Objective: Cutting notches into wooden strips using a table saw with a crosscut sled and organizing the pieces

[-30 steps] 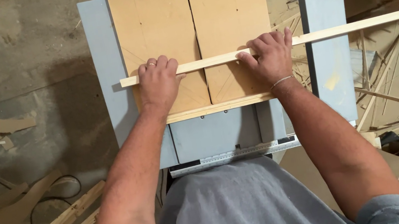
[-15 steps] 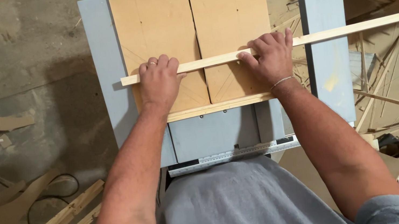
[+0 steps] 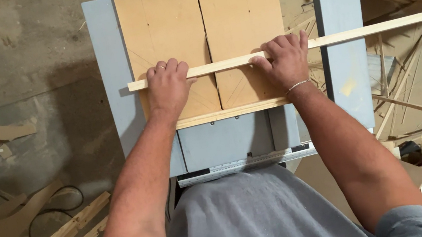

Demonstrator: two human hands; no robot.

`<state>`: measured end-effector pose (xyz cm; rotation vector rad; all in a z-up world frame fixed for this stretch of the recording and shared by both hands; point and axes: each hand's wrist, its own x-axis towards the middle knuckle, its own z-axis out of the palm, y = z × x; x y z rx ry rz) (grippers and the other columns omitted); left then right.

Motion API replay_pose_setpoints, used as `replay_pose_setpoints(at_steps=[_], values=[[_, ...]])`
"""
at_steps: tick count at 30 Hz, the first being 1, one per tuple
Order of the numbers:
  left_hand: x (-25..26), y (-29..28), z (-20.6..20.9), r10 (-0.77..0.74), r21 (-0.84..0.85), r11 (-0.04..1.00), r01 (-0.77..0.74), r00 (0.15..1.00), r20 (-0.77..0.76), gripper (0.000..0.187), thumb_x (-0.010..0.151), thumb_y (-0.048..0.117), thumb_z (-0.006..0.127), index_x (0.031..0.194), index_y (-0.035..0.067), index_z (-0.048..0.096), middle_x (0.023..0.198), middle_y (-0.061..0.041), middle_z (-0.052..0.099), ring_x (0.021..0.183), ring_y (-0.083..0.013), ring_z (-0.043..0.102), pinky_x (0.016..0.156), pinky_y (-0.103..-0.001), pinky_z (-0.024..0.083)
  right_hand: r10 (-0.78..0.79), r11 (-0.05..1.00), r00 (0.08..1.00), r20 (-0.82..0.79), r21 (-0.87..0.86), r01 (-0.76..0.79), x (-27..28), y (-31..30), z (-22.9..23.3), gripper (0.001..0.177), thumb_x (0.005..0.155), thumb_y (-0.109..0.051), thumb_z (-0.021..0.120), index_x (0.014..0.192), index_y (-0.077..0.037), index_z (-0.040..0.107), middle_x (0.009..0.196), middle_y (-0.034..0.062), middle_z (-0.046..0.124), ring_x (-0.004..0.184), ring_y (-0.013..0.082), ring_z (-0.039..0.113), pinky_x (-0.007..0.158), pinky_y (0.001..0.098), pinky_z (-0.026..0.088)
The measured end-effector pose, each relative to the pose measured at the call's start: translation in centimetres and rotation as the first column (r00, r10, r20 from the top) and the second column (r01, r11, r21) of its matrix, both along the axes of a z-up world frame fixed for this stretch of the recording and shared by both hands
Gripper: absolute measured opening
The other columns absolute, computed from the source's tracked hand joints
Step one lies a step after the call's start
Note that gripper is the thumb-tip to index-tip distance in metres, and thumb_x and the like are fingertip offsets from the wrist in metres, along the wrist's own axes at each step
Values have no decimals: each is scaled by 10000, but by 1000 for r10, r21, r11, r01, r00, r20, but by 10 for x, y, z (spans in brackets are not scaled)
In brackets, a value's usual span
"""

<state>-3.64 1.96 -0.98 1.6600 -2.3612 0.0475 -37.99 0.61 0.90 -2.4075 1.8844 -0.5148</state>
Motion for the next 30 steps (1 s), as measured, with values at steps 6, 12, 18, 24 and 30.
replay_pose_setpoints(at_steps=[6,12,18,24,30], values=[[18,-1,27,-48,75,996,46,998,30,434,721,500,853,911,199,606,876,-18,611,891,-267,660,769,-432,524,173,984,972,-160,71,-164,-37,-19,-17,477,794,-603,798,1048,-223,658,943,-24,634,1031,198,649,1143,480,425],[41,7,176,48,641,767,-12,998,-39,522,927,635,615,977,125,717,936,-139,736,969,-408,714,863,-524,537,156,917,985,-69,381,-119,6,12,101,273,960,-536,692,1004,-266,697,831,9,687,878,262,716,878,440,559],[42,5,248,74,849,514,-121,993,97,589,902,762,465,977,275,788,964,-83,767,1084,-366,711,943,-466,535,119,689,981,-151,724,28,28,15,186,513,1018,-693,420,976,-280,721,786,102,736,892,387,731,865,487,563],[46,11,257,84,931,351,-103,993,79,630,895,765,420,934,242,770,913,-104,758,1040,-369,718,908,-457,547,163,543,983,-81,840,-21,36,26,229,513,859,-704,615,1081,-253,720,838,138,756,911,407,739,859,502,555],[67,8,222,70,987,118,110,990,-119,704,867,707,511,1078,73,732,985,-241,758,1026,-415,705,950,-472,534,290,425,957,-19,899,-110,36,31,234,611,767,-536,838,1261,-246,624,1032,137,760,1024,431,714,922,521,569]])
